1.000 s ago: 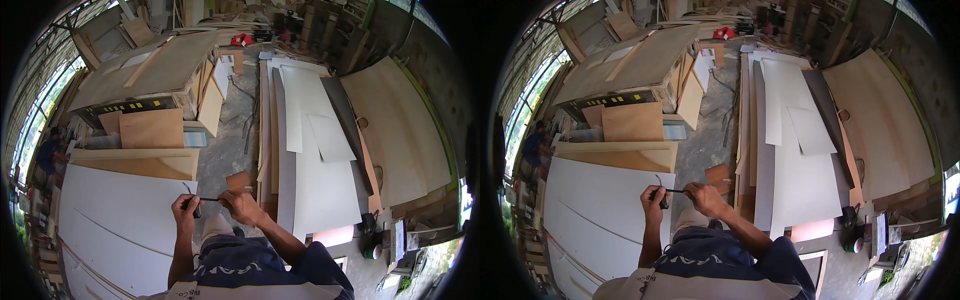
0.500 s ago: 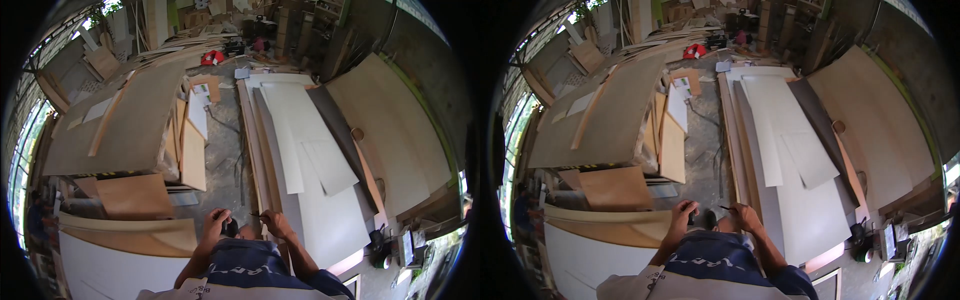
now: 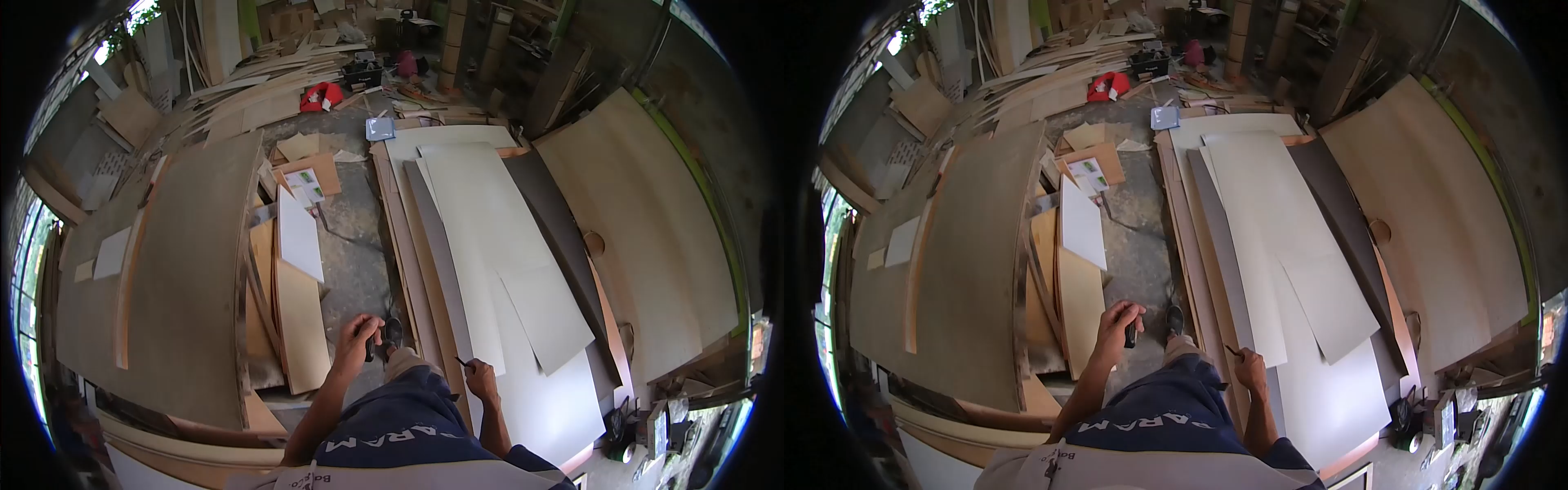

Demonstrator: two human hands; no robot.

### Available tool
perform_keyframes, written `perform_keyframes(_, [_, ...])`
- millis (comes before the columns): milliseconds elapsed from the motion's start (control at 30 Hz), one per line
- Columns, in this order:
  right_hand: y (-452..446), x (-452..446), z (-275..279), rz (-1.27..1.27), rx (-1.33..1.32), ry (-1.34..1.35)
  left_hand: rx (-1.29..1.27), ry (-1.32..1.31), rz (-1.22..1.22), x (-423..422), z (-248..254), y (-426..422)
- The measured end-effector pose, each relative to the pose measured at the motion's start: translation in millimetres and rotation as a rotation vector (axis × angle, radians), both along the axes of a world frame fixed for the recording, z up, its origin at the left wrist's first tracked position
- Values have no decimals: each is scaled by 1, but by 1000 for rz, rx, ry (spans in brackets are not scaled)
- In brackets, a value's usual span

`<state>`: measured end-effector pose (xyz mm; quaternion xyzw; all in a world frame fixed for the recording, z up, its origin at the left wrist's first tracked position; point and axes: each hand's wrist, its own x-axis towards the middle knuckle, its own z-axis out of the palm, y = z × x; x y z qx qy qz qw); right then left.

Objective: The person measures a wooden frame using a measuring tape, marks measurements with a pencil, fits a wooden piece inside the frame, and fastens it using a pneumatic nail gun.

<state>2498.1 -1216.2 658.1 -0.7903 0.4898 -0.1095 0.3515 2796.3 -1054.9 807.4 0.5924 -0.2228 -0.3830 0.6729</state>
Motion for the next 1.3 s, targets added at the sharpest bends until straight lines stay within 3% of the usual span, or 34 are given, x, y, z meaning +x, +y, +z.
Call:
perform_keyframes(67, [-49,70,8,151,-82,-36,69,33,25,43,-10,-21])
perform_keyframes(300, [-194,337,125,459,-121,-164,155,54,191,181,-15,-94])
perform_keyframes(467, [-255,466,124,573,-148,-315,228,126,332,269,-37,-159])
perform_keyframes(567, [-293,518,78,481,12,-236,233,166,255,335,-62,-205])
perform_keyframes(667, [-343,538,-22,402,58,21,223,102,183,413,-64,-265])
perform_keyframes(767, [-384,520,-106,247,146,281,177,55,114,490,-38,-328])
perform_keyframes(867, [-403,487,-142,-102,171,173,148,-71,74,563,-1,-381])
perform_keyframes(967, [-418,484,-142,-448,274,120,118,-138,46,619,26,-427])
perform_keyframes(1067, [-434,479,-180,-399,291,367,40,-65,12,657,28,-457])
perform_keyframes(1167, [-457,531,-129,-232,266,519,81,-4,15,681,4,-479])
perform_keyframes(1300, [-512,632,-111,-266,240,442,113,48,-24,708,-14,-517])
